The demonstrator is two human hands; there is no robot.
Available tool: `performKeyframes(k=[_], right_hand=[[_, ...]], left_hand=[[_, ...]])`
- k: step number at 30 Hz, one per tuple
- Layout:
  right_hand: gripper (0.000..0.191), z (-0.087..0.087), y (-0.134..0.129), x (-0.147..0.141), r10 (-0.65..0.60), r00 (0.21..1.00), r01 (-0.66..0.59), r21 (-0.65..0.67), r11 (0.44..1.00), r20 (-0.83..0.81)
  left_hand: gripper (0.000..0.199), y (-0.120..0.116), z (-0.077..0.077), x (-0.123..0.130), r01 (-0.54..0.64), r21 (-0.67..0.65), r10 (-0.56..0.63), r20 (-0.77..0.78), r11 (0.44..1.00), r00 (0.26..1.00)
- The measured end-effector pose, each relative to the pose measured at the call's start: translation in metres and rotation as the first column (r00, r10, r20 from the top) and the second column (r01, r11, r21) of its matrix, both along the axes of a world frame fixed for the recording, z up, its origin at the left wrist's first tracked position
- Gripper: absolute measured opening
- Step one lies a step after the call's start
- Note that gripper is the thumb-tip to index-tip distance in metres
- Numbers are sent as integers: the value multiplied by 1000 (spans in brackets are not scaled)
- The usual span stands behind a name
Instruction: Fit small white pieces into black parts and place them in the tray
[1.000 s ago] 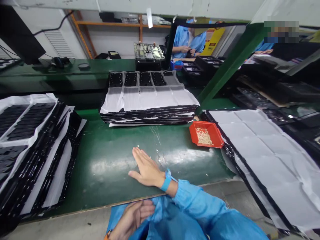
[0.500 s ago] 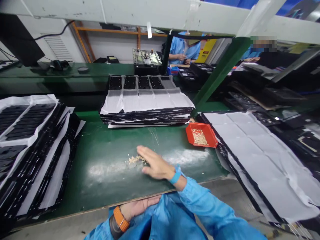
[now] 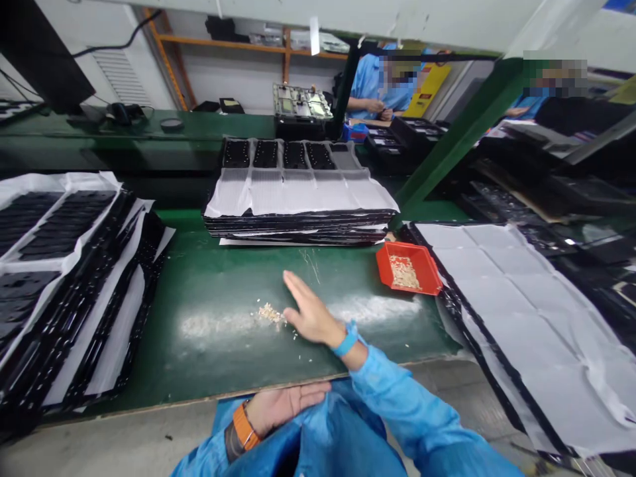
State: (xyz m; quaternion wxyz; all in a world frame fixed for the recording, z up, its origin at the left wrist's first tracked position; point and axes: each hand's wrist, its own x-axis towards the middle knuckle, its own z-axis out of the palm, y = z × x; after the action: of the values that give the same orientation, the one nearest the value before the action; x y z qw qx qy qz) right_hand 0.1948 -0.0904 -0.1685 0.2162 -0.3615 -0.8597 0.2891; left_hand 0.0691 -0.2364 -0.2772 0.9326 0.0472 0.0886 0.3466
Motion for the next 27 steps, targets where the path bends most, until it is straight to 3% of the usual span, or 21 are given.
performKeyframes(k=[2,4,8,10,12,15,17,21,27], right_hand=[[95,-4,4,-6,-23,999,23,3,1000,48],[101,-7,-10,-24,58,996,-58,1,998,69],[97,1,-29,-52,196,979,-199,-46,979,-58],[95,11,-7,-52,210,970,-217,-49,975,-125],[86,19,29,-50,307,946,-314,-52,948,-108],[74,20,73,-63,482,873,-486,-66,871,-73],[63,16,81,-80,582,812,-584,-68,809,-52],[70,6,57,-93,715,699,-715,2,699,37],[87,-1,1,-17,743,668,-742,39,669,-25]], left_hand=[[49,0,3,4,-16,-19,16,0,1000,1000],[51,2,8,6,-38,-27,38,-5,999,999],[55,3,13,5,-67,-34,66,-15,997,998],[54,1,11,3,-54,-44,53,-19,998,998],[51,-1,7,2,-35,-57,34,-24,998,999],[48,-3,2,2,-20,-66,18,-32,998,999],[46,-3,0,3,-20,-65,17,-40,998,999],[44,-2,0,3,-14,-55,11,-52,998,999],[41,-1,3,1,-12,-48,10,-43,999,999]])
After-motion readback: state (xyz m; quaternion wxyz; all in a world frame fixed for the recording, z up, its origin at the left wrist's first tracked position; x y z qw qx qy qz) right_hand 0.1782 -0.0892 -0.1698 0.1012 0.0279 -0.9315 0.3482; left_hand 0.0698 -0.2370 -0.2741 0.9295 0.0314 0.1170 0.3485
